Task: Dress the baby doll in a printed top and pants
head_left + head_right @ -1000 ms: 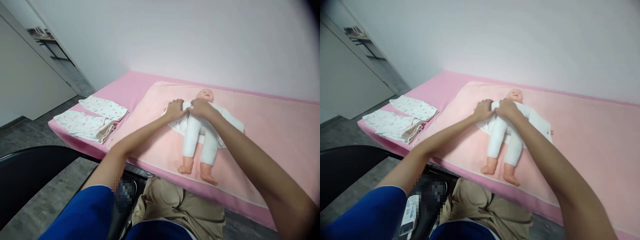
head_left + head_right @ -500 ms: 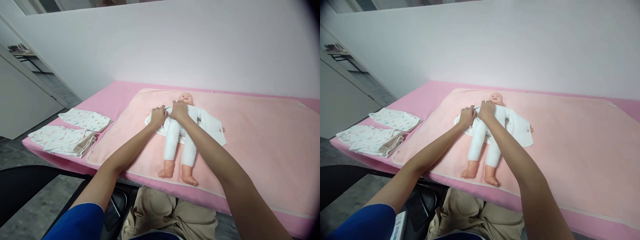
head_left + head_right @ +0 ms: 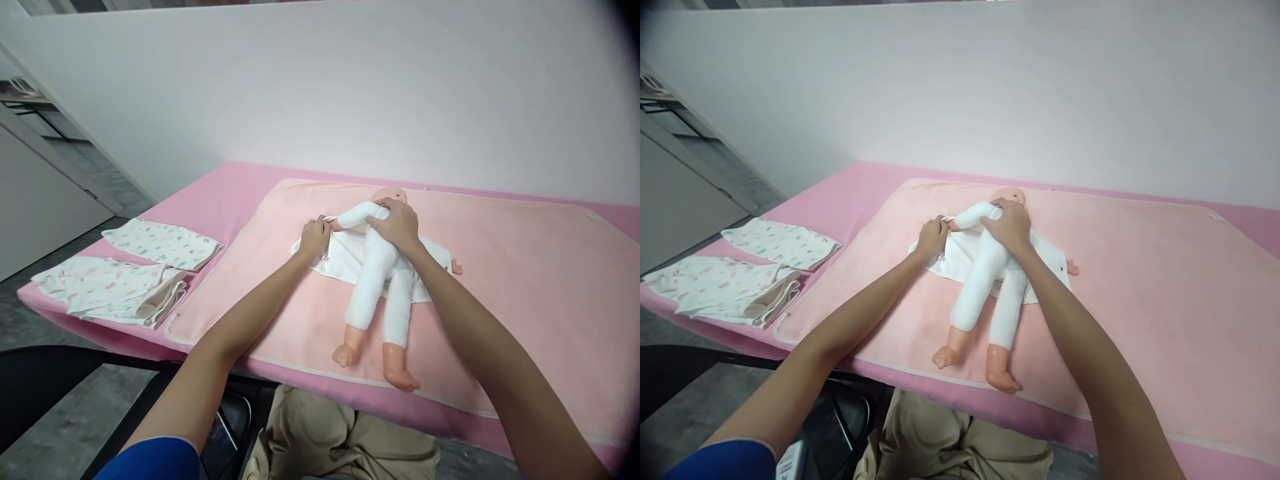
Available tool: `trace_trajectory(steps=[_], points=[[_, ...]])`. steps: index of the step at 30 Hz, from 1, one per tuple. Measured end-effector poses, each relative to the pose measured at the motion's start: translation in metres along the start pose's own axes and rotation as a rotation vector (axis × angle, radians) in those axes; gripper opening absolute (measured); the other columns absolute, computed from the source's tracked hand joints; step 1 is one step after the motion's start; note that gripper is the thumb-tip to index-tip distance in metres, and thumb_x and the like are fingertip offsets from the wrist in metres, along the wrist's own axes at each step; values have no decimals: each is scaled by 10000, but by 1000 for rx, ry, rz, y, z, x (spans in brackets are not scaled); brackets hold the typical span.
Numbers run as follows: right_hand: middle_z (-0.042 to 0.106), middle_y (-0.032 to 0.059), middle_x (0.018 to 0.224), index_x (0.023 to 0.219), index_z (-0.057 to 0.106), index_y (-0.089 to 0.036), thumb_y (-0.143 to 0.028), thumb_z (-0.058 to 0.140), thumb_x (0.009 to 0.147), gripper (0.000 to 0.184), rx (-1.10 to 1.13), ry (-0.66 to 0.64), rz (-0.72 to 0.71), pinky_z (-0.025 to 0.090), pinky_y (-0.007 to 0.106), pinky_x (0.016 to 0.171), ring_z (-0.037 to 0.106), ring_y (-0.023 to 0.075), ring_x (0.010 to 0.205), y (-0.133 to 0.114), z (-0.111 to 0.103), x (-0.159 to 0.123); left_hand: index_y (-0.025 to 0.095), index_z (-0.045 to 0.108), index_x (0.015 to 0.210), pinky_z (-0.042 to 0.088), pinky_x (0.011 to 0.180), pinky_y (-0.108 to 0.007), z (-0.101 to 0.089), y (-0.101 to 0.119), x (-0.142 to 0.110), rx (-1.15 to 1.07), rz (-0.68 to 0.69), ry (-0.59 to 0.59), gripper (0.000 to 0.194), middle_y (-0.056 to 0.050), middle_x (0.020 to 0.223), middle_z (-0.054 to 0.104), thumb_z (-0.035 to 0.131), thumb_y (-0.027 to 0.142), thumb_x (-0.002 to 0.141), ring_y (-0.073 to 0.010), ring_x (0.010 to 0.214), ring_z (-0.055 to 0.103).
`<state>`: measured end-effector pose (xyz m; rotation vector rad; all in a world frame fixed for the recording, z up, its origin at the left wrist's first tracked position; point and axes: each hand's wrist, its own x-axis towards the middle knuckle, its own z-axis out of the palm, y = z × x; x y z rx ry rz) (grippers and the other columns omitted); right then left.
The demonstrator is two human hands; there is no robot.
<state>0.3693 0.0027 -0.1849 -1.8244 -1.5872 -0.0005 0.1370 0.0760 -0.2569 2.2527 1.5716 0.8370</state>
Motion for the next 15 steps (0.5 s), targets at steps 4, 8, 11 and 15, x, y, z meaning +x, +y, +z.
trace_trajectory(steps=[4,8,11,15], points=[[820,84,1306,1254,820,-265,-421,760,809,475,114,70,73,549,531,1103,717,367,1232,13,-12,-3,227,687,1115,501,1033,-447,3,-4,3,-47,1,-2,384,-125,1095,788,312,297,1161,-339,1140,686],[818,94,1287,1277,809,-257,-439,747,819,497,146,92,142,554,533,1104,726,357,1183,21,-17,-1,234,714,1110,505,1083,-474,5,-4,4,-50,21,-14,423,-127,1064,785,303,322,1166,-350,1195,675],[811,101,1310,1274,808,-247,-438,756,817,498,144,68,105,540,531,1127,710,364,1224,19,-9,1,225,727,1180,477,1158,-526,6,-2,-1,-24,124,-14,372,-134,1189,793,376,348,1154,-368,1281,652],[787,156,1332,1309,798,-177,-391,793,816,537,34,-50,-40,510,507,1162,681,373,1266,0,15,3,192,713,1314,506,1184,-494,4,0,-9,-76,176,-13,390,-152,1360,762,557,484,1107,-359,1332,664]])
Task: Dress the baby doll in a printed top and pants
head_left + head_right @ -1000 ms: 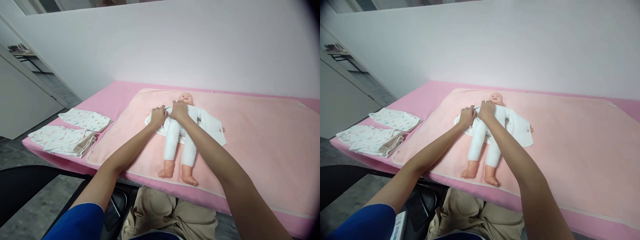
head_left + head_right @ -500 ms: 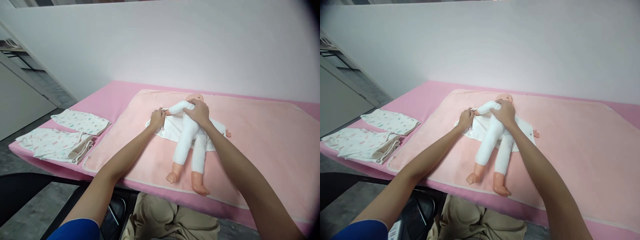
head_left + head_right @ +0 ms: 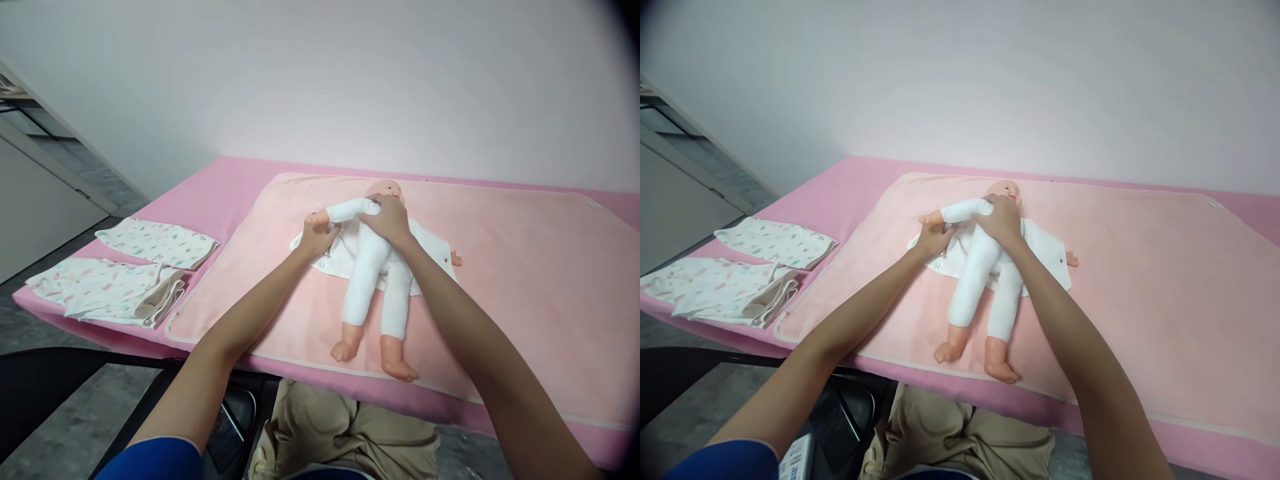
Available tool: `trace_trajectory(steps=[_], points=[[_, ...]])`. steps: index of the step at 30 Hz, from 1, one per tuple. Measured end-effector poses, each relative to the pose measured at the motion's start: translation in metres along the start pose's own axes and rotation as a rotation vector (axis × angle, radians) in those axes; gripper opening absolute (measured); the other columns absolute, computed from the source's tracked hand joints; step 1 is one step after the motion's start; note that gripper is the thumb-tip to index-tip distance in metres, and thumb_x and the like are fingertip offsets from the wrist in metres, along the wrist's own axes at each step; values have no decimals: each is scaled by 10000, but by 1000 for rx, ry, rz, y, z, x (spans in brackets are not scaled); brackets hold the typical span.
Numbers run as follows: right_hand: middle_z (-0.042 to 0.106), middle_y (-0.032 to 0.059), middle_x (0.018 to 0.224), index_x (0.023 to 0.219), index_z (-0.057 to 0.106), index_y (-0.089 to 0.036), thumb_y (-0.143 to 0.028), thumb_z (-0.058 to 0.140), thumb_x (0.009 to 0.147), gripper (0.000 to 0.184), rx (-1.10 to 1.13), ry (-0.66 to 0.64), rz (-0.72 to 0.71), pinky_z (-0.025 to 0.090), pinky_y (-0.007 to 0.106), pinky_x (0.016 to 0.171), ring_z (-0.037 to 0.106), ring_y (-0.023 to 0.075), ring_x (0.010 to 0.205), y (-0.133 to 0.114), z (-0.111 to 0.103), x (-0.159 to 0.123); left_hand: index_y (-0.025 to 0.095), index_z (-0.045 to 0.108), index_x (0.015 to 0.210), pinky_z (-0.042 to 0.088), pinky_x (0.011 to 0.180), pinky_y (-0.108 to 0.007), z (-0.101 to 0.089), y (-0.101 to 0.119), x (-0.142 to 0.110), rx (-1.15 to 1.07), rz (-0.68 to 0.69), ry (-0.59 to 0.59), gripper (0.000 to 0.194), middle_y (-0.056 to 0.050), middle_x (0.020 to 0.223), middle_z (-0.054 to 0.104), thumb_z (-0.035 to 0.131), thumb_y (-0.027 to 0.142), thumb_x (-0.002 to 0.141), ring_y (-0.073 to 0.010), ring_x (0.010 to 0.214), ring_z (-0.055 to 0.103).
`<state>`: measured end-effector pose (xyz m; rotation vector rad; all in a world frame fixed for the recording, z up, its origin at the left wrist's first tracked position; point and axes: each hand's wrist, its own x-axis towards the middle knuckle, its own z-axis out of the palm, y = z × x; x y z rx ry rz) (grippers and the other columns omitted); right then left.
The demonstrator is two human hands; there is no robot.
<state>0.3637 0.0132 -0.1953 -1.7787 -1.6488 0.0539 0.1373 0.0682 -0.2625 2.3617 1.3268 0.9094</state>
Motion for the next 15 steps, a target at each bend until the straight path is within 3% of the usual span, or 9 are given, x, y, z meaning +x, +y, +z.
trace_trajectory(steps=[3,5,7,9,12,14,15], points=[[749,202,1348,1352,780,-134,-400,809,846,572,-116,-96,-24,485,492,1175,647,391,1305,-15,15,3,177,731,1298,547,1141,-469,-2,1,-2,-62,3,-14,486,-147,1255,783,581,589,1089,-354,1277,705],[726,210,1373,1394,760,-134,-408,805,872,591,-150,-124,-17,468,485,1185,627,395,1328,-19,18,3,176,748,1228,557,1139,-457,-4,2,-1,-139,-15,-24,512,-137,1179,791,507,614,1121,-334,1239,728],[710,204,1422,1430,735,-144,-399,748,934,558,-133,-123,-12,446,481,1211,602,383,1370,-16,13,0,170,723,1287,564,1146,-437,-7,4,2,-229,-74,13,533,-142,1226,782,421,591,1159,-308,1275,725],[696,195,1473,1428,723,-145,-393,646,1015,488,-93,-97,-8,419,481,1243,574,368,1414,-5,3,-6,171,601,1492,553,1167,-425,-13,9,2,-252,-172,144,523,-167,1401,725,389,532,1180,-284,1390,673],[693,195,1475,1448,699,-136,-365,483,1098,471,-76,-62,-7,438,476,1212,594,353,1375,22,-19,-23,198,356,1686,432,1296,-481,-28,23,-1,-83,-264,426,595,-206,1679,511,490,428,1154,-296,1624,445],[695,206,1445,1491,668,-127,-305,404,1110,496,-126,-68,-16,472,470,1141,617,352,1311,41,-32,-38,207,384,1659,311,1372,-520,-37,40,-3,1,-136,467,589,-186,1725,458,551,372,1119,-302,1679,335],[693,213,1438,1508,651,-119,-256,380,1099,510,-172,-80,-32,478,468,1111,615,355,1298,50,-37,-45,213,465,1595,281,1387,-515,-39,52,-3,1,-10,408,510,-162,1695,501,552,354,1112,-294,1659,359]])
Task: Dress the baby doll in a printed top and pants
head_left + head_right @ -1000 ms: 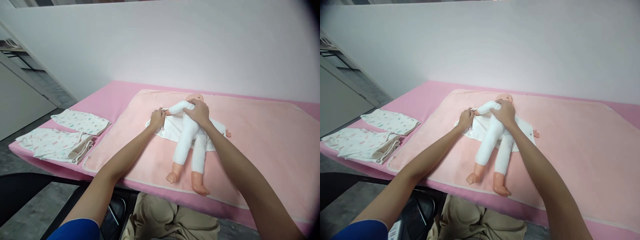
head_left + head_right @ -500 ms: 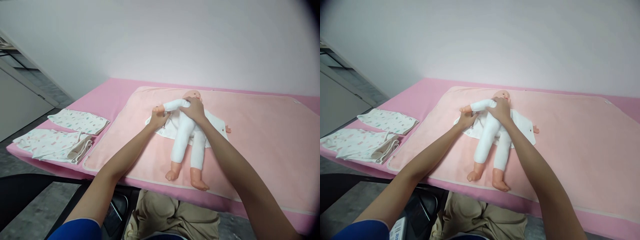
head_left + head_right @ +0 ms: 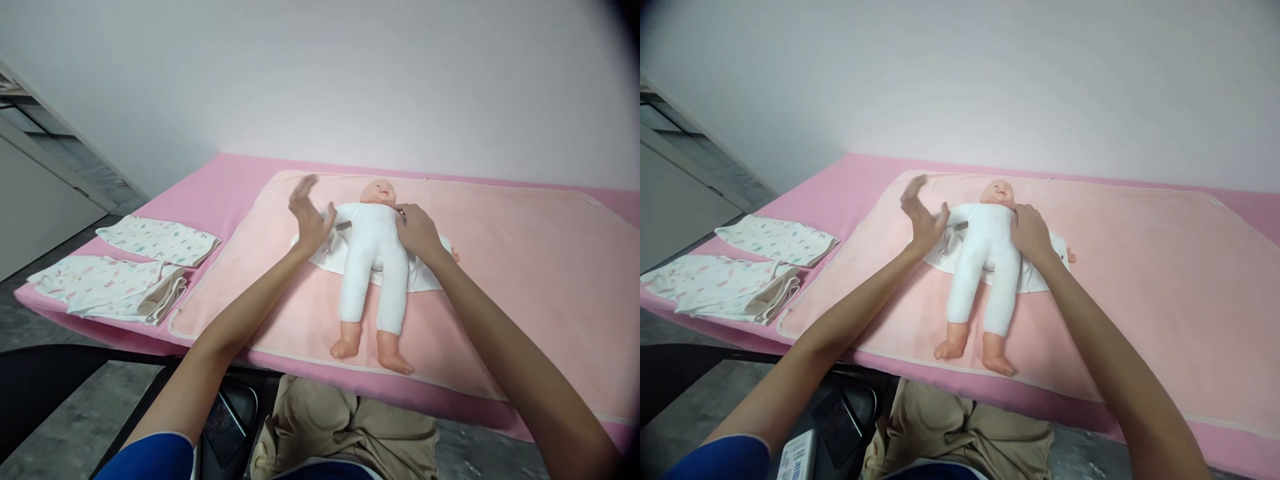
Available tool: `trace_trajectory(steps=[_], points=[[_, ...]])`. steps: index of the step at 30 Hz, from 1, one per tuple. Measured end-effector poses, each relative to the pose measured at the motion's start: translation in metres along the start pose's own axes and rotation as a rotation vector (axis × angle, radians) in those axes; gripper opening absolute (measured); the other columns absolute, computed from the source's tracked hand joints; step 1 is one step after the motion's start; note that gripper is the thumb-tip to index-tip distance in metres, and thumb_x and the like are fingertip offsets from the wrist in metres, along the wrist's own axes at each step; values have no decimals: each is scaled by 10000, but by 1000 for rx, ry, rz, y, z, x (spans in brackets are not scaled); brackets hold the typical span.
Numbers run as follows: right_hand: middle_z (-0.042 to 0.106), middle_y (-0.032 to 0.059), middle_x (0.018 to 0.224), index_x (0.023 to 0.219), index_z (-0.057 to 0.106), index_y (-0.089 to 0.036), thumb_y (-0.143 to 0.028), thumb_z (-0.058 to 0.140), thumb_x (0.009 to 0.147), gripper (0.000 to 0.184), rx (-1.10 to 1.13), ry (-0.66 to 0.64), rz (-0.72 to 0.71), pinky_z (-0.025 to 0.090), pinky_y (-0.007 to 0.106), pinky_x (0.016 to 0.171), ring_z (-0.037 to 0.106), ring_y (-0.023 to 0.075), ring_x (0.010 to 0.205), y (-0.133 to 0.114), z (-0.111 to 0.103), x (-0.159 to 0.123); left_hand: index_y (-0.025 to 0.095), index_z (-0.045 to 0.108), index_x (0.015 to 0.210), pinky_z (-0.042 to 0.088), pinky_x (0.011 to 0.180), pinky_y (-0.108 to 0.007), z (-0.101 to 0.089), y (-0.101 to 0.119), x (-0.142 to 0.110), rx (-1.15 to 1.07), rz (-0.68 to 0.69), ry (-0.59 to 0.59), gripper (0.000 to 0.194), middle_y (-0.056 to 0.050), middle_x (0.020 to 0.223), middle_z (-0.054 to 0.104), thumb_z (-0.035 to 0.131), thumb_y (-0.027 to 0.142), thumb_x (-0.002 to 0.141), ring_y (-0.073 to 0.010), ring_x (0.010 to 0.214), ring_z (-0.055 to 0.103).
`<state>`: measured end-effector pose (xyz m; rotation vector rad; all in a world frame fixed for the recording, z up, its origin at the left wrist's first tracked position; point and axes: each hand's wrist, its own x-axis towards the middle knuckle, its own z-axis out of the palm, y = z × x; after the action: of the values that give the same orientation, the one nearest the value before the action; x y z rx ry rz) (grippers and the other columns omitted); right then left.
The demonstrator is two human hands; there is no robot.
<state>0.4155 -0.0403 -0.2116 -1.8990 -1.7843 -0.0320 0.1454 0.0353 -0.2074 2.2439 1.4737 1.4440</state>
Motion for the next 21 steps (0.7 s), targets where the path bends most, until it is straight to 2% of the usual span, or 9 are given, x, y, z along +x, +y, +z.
trace_trajectory(steps=[2,3,5,7,10,12,14,17,21], points=[[685,224,1439,1545,613,-109,-184,384,1058,544,-124,-24,-45,466,477,1079,589,372,1308,14,-2,-12,234,626,1403,306,1376,-471,4,28,1,-104,264,-234,328,-108,1580,623,523,356,1117,-261,1558,482],[681,228,1441,1566,590,-105,-169,402,1039,564,-186,-27,-68,455,484,1072,573,381,1320,20,-2,-17,241,673,1326,342,1353,-454,10,43,2,-138,370,-381,296,-90,1535,663,513,382,1120,-253,1511,527],[685,229,1419,1563,576,-103,-177,446,1018,566,-272,-25,-98,436,489,1060,557,392,1327,27,1,-23,229,711,1336,392,1308,-471,30,75,4,-96,487,-631,370,-101,1548,669,554,460,1093,-287,1513,535],[701,228,1366,1466,621,-102,-195,478,1007,490,-297,-15,-94,428,477,1038,560,388,1306,31,5,-27,167,711,1416,394,1289,-517,56,104,6,84,514,-748,494,-162,1589,646,629,465,1030,-352,1528,524],[712,236,1295,1292,665,-119,-182,493,989,355,-312,0,-55,423,465,981,572,384,1244,36,9,-30,107,749,1410,420,1235,-542,100,135,8,355,518,-814,551,-234,1517,692,723,361,921,-395,1449,584],[712,238,1273,1260,664,-125,-169,504,975,330,-328,7,-23,422,467,948,575,384,1200,38,12,-31,140,790,1374,434,1192,-554,124,145,9,460,522,-838,513,-231,1450,741,755,287,884,-399,1402,610],[715,235,1247,1250,664,-130,-153,512,963,326,-341,8,6,421,470,927,573,384,1167,39,13,-31,172,832,1300,431,1157,-560,141,147,9,510,521,-827,414,-215,1373,784,742,225,900,-397,1371,619],[723,222,1206,1224,666,-152,-126,506,962,308,-361,26,31,420,471,934,576,379,1150,39,14,-32,163,846,1195,433,1092,-539,148,140,8,483,521,-758,292,-219,1273,804,693,188,947,-391,1313,628],[727,222,1240,1248,663,-154,-105,551,927,343,-398,21,57,429,488,981,594,375,1164,41,9,-32,67,723,1317,428,1083,-510,132,125,9,381,447,-656,452,-275,1359,715,752,172,878,-399,1298,627]])
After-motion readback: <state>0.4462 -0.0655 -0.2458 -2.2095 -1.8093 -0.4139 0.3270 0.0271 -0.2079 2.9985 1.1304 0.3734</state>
